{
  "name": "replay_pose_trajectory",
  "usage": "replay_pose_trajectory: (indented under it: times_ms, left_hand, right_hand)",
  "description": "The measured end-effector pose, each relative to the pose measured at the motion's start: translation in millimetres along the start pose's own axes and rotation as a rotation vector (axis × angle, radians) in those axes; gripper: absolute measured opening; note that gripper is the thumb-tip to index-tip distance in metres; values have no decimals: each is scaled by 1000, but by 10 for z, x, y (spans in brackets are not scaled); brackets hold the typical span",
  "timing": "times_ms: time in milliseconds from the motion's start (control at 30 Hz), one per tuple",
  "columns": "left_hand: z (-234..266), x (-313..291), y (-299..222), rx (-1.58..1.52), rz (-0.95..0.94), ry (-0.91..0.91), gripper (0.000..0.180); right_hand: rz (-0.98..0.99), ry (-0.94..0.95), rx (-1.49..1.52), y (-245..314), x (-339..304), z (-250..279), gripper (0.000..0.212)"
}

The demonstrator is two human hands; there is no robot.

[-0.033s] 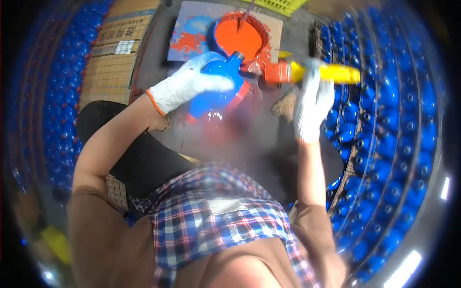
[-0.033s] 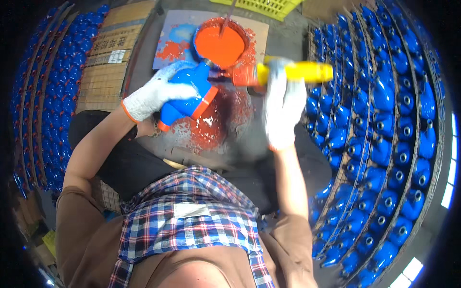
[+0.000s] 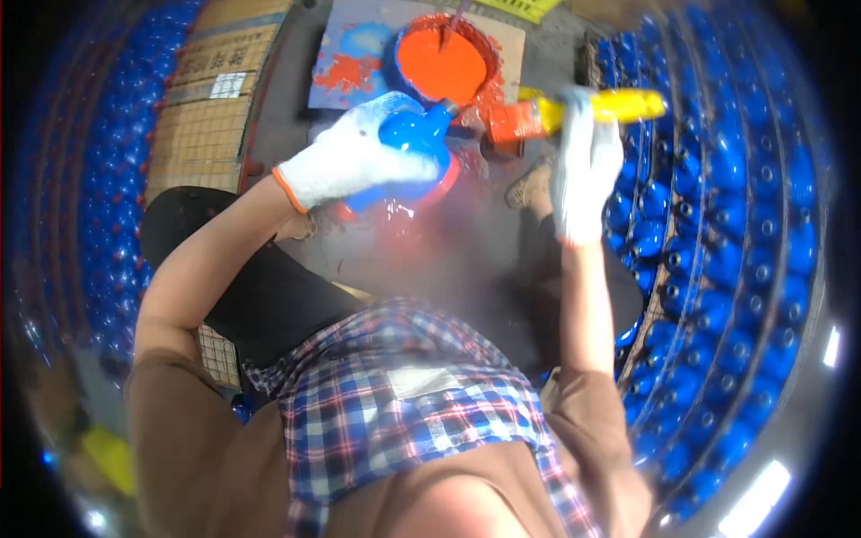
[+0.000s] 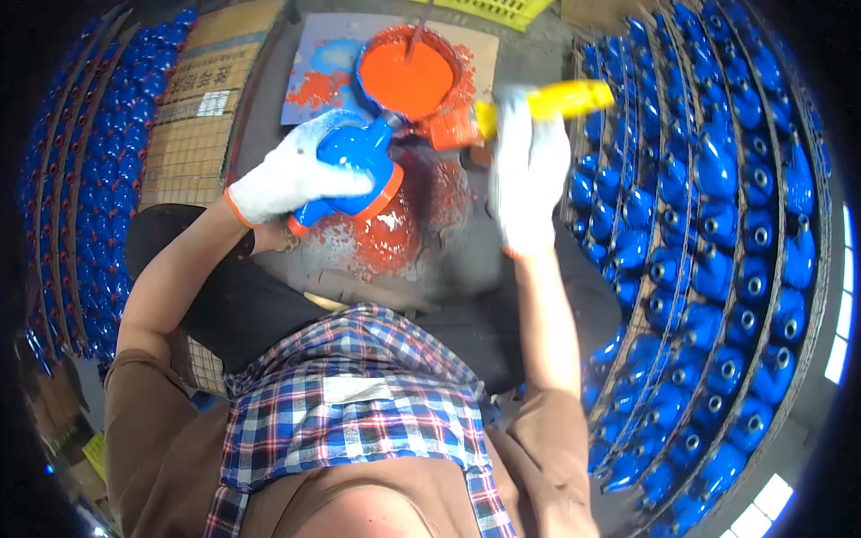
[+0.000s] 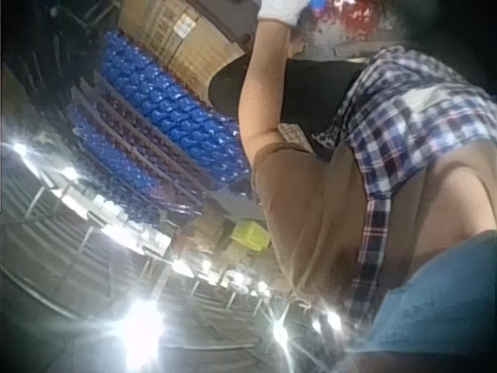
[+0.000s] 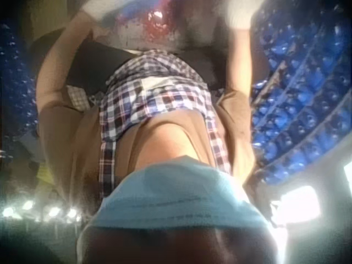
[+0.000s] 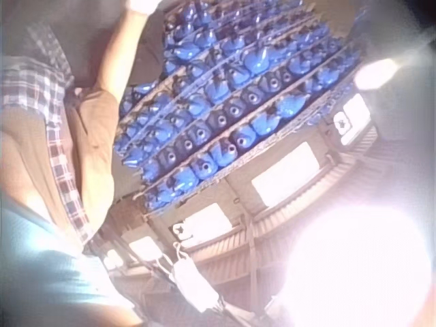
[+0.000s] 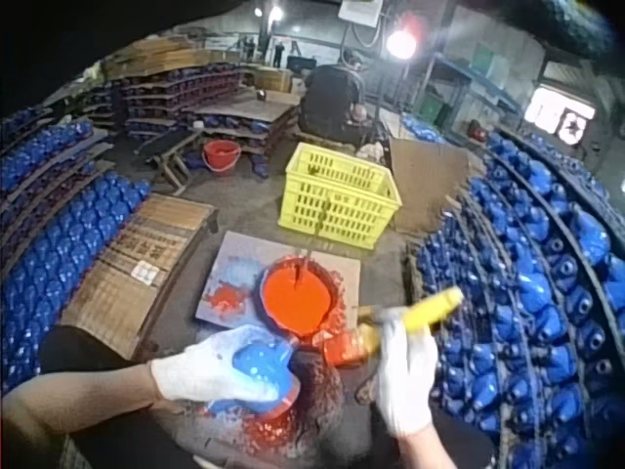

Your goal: The recorder is painting a blue bulbous object with orange paint using a hand brush.

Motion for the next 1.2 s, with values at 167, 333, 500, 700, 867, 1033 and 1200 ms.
replay_pose_trajectory:
  times_ms: [167, 333, 500, 700, 867, 1033, 1200]
  left_hand:
    - [-159, -57, -230, 908, -305, -84, 66]
    - [-404, -162, -246, 1288, -441, -37, 67]
    - [-429, -175, -243, 1331, -417, 0, 67]
    - [-281, -107, -263, 1037, -418, -37, 67]
    - [-100, -59, 140, 353, 1, 80, 61]
    - [-233, -215, 294, -598, 88, 159, 44]
    - [-345, -328, 325, -939, 40, 11, 53]
  right_hand:
    - [-104, 349, -112, -298, 264, -614, 29]
    - [257, 424, -228, -376, 105, -907, 27]
    - [847, 299, -576, 159, -319, -806, 39]
    - [103, 338, -62, 190, -236, -481, 15]
    - [206, 246, 163, 250, -391, -304, 9]
    - [-6, 201, 472, -10, -552, -121, 21]
    - [-152, 112, 585, -300, -658, -9, 20]
Point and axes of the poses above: each hand's wrist, its own x-axis towards the middle knuckle, its own z-axis out of the back of the hand, y = z × x, the point moved 10 cm from there along x, towards the middle knuckle, and after that the axes turned 4 degrees about -z, right-handed, at the moved point
